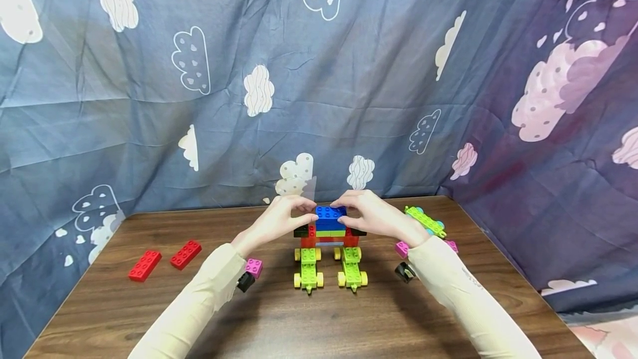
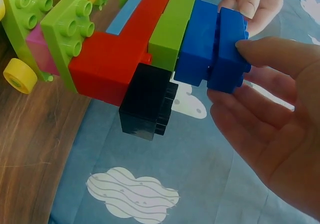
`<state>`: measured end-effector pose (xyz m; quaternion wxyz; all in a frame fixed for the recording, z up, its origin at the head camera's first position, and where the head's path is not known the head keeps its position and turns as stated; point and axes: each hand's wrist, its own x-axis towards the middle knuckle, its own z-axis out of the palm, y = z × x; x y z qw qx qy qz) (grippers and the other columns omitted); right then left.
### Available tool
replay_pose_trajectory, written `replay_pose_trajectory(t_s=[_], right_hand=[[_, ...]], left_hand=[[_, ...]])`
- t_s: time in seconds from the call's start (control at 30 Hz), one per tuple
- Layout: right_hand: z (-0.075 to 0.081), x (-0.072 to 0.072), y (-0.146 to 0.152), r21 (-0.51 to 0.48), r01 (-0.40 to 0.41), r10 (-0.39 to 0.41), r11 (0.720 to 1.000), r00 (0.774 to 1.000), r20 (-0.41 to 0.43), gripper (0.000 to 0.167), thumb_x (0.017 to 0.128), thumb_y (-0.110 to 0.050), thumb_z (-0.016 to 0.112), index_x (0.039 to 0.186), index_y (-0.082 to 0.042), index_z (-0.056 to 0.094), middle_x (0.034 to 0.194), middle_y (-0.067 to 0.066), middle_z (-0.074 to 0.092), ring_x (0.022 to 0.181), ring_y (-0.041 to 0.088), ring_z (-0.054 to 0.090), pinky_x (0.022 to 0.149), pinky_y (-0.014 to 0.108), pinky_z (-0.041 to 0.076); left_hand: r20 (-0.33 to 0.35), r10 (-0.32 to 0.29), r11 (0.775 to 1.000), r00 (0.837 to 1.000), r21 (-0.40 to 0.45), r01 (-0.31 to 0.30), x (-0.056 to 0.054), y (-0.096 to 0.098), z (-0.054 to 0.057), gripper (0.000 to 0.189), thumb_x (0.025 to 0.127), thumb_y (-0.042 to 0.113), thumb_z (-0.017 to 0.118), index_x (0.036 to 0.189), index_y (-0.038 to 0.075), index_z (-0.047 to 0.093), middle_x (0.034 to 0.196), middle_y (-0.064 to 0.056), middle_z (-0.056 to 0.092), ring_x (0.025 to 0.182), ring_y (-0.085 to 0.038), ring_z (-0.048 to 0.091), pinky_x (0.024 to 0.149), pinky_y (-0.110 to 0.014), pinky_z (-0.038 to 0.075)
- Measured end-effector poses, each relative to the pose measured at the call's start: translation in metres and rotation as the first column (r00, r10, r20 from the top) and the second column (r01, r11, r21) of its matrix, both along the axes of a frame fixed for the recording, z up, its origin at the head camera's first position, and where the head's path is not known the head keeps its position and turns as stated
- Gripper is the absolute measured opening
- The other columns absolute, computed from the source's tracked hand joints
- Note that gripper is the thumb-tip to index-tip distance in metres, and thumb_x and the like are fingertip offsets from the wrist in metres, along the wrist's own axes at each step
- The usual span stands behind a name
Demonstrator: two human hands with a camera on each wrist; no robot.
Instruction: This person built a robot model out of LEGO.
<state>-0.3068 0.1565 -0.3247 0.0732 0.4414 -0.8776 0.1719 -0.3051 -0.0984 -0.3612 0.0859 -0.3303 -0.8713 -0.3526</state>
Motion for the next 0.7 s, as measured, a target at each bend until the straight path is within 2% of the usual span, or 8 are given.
replay_pose_trajectory(t_s=[0.13, 0.33, 0.53, 0.7], right_hand=[[0.0, 0.0, 0.0, -0.001, 0.005, -0.005, 1.0, 1.0, 0.023, 0.03, 0.093, -0.016, 0.069, 0.121, -0.006, 0.069, 0.109, 0.008, 0.07, 0.092, 0.02, 0.065, 0.082, 0.037, 0.059], [0.0, 0.001, 0.001, 0.005, 0.012, -0.012, 1.0, 1.0, 0.009, 0.031, 0.093, -0.017, 0.069, 0.122, -0.008, 0.069, 0.108, 0.007, 0.068, 0.091, 0.017, 0.063, 0.079, 0.029, 0.057], [-0.002, 0.0, 0.007, 0.001, 0.027, -0.027, 1.0, 1.0, -0.004, 0.036, 0.094, -0.017, 0.067, 0.127, -0.003, 0.065, 0.109, 0.007, 0.069, 0.089, 0.013, 0.062, 0.082, 0.03, 0.057], [-0.002, 0.0, 0.012, -0.019, 0.034, -0.034, 0.999, 0.999, 0.0, 0.03, 0.095, -0.016, 0.066, 0.122, -0.003, 0.068, 0.11, 0.008, 0.072, 0.089, 0.013, 0.065, 0.081, 0.029, 0.058]], left_hand=[[0.007, -0.01, 1.0, 1.0, 0.002, 0.01, -0.001, 0.001, 0.001, 0.031, 0.093, 0.028, 0.07, 0.117, 0.009, 0.071, 0.108, -0.005, 0.073, 0.097, -0.017, 0.068, 0.092, -0.037, 0.057], [-0.031, -0.025, 1.0, 0.999, -0.009, 0.024, -0.002, 0.004, 0.001, 0.029, 0.093, 0.028, 0.069, 0.115, 0.009, 0.072, 0.106, -0.005, 0.073, 0.095, -0.016, 0.069, 0.089, -0.033, 0.057], [-0.038, -0.03, 0.999, 0.999, -0.011, 0.03, -0.003, 0.007, 0.0, 0.029, 0.093, 0.029, 0.07, 0.114, 0.009, 0.072, 0.105, -0.004, 0.073, 0.095, -0.017, 0.068, 0.089, -0.034, 0.057], [-0.037, -0.024, 1.0, 0.999, -0.004, 0.024, -0.003, 0.007, 0.001, 0.027, 0.092, 0.028, 0.07, 0.112, 0.009, 0.072, 0.103, -0.004, 0.073, 0.094, -0.016, 0.069, 0.088, -0.032, 0.057]])
